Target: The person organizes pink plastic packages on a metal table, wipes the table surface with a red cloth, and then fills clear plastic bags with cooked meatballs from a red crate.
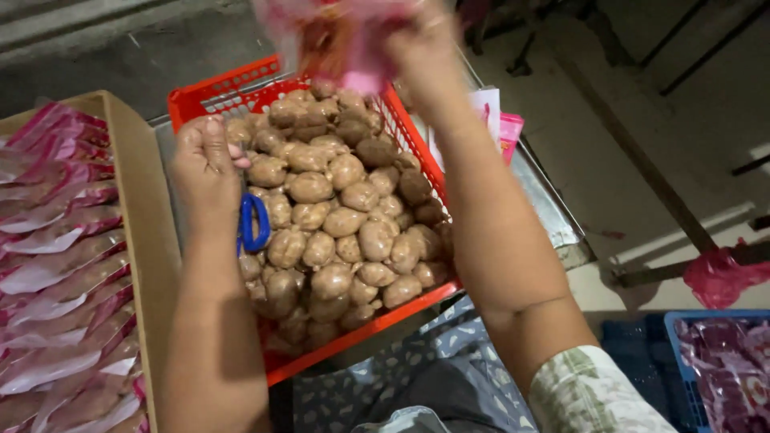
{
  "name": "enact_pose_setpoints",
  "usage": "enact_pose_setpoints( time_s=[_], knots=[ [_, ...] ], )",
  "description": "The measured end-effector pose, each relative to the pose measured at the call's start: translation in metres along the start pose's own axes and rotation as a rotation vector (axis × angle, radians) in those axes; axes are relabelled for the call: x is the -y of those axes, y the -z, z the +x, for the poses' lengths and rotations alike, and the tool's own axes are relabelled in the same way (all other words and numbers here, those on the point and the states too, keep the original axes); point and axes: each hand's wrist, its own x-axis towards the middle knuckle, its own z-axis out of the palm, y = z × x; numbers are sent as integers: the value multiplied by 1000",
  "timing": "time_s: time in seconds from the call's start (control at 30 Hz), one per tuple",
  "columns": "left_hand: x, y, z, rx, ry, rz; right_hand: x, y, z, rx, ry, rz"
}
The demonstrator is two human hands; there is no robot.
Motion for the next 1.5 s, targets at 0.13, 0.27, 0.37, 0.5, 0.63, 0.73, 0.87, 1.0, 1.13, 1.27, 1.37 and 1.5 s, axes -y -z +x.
enact_pose_setpoints(
  time_s=[0.13,0.27,0.37,0.5,0.63,0.73,0.87,1.0,1.13,1.27,1.37,1.5],
  knots=[
    [-6,6,-1,73,2,52,17,116,-5,-230,-104,148],
    [18,12,5,38,-83,101,33,172,-36,-390,-176,237],
    [13,13,3,81,-77,120,20,213,-94,-413,-445,92],
    [6,10,0,161,-46,179,12,221,-174,-146,-756,-247],
    [16,11,3,156,-71,214,-25,210,-210,101,-993,-698],
    [13,12,1,125,-125,247,-25,188,-205,137,-905,-1140],
    [16,9,2,122,-146,214,-18,173,-173,49,-566,-1111],
    [14,8,2,112,-137,233,-50,154,-137,-32,-537,-948],
    [19,9,2,93,-184,276,-107,152,-127,-153,-516,-883],
    [13,5,3,87,-155,268,-96,149,-125,-209,-147,-874],
    [14,1,3,69,-141,187,-32,125,-114,-134,169,-800],
    [4,-16,1,68,-330,205,13,88,-93,-141,659,-988]
  ],
)
